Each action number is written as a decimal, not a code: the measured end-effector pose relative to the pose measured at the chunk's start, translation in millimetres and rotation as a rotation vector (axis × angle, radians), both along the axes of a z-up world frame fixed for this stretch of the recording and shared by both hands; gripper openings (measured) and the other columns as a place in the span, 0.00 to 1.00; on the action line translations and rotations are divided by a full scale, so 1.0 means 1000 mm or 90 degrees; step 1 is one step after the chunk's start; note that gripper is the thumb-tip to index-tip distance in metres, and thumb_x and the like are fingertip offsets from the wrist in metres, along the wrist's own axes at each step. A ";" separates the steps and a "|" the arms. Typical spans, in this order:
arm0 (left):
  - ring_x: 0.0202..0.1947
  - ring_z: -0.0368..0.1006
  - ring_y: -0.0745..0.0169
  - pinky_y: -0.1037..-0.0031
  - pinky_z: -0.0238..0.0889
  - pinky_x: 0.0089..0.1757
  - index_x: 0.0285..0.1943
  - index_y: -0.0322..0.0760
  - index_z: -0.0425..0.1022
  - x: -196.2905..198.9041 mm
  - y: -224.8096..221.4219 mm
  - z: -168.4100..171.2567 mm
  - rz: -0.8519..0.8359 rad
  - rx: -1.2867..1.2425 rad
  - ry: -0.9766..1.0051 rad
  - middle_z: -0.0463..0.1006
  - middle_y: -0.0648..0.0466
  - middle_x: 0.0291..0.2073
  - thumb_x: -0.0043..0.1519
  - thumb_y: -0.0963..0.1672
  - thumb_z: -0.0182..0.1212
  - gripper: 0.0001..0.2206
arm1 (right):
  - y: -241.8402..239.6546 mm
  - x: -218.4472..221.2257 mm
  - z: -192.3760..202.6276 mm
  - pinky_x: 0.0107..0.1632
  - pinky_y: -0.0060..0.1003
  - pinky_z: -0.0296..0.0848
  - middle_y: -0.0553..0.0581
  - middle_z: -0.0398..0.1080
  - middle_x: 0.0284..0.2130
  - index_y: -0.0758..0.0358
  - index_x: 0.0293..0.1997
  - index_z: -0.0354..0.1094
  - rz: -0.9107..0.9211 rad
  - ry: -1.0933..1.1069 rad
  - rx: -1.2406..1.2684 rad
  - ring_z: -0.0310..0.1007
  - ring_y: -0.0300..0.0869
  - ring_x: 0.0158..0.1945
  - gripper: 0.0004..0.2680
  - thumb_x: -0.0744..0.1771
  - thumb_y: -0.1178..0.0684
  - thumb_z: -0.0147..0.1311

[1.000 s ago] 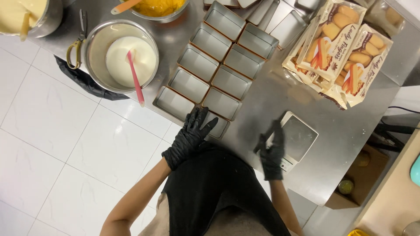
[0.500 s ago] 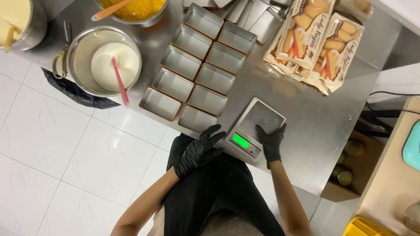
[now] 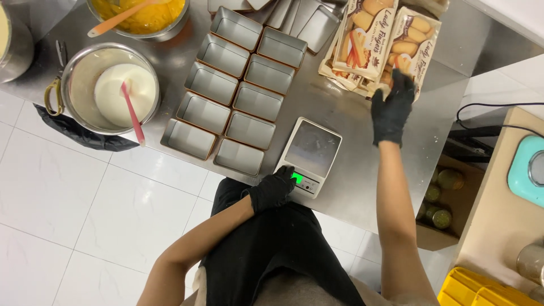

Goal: Organizing metal tins on a production table and dipping ladyfingers into a liquid mixture for tiramisu preparation.

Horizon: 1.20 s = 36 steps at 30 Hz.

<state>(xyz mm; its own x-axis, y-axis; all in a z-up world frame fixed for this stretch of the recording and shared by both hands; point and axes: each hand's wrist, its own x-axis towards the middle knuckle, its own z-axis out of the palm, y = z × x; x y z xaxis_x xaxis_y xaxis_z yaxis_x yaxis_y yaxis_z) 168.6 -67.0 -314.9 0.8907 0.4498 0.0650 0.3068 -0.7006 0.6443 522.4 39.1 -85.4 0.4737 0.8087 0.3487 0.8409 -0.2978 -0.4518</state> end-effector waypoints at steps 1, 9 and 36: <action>0.71 0.61 0.35 0.58 0.63 0.62 0.66 0.42 0.69 -0.003 0.006 0.007 -0.053 0.106 0.071 0.63 0.37 0.73 0.70 0.48 0.54 0.17 | 0.015 0.018 0.005 0.62 0.53 0.69 0.70 0.62 0.62 0.62 0.72 0.59 -0.015 -0.150 0.006 0.62 0.59 0.63 0.28 0.63 0.59 0.66; 0.58 0.72 0.47 0.62 0.67 0.56 0.68 0.44 0.69 -0.029 0.087 0.205 0.020 -0.385 -0.025 0.76 0.44 0.59 0.60 0.51 0.66 0.27 | 0.007 0.107 -0.031 0.60 0.53 0.68 0.78 0.54 0.68 0.60 0.76 0.56 0.007 0.064 -0.113 0.61 0.65 0.64 0.32 0.62 0.65 0.63; 0.52 0.76 0.61 0.70 0.71 0.52 0.69 0.33 0.67 0.035 0.124 0.196 0.163 -1.073 -0.270 0.78 0.51 0.54 0.65 0.51 0.61 0.26 | -0.243 -0.054 -0.016 0.53 0.36 0.73 0.55 0.73 0.46 0.63 0.57 0.68 -0.030 0.410 0.012 0.72 0.40 0.49 0.16 0.63 0.64 0.61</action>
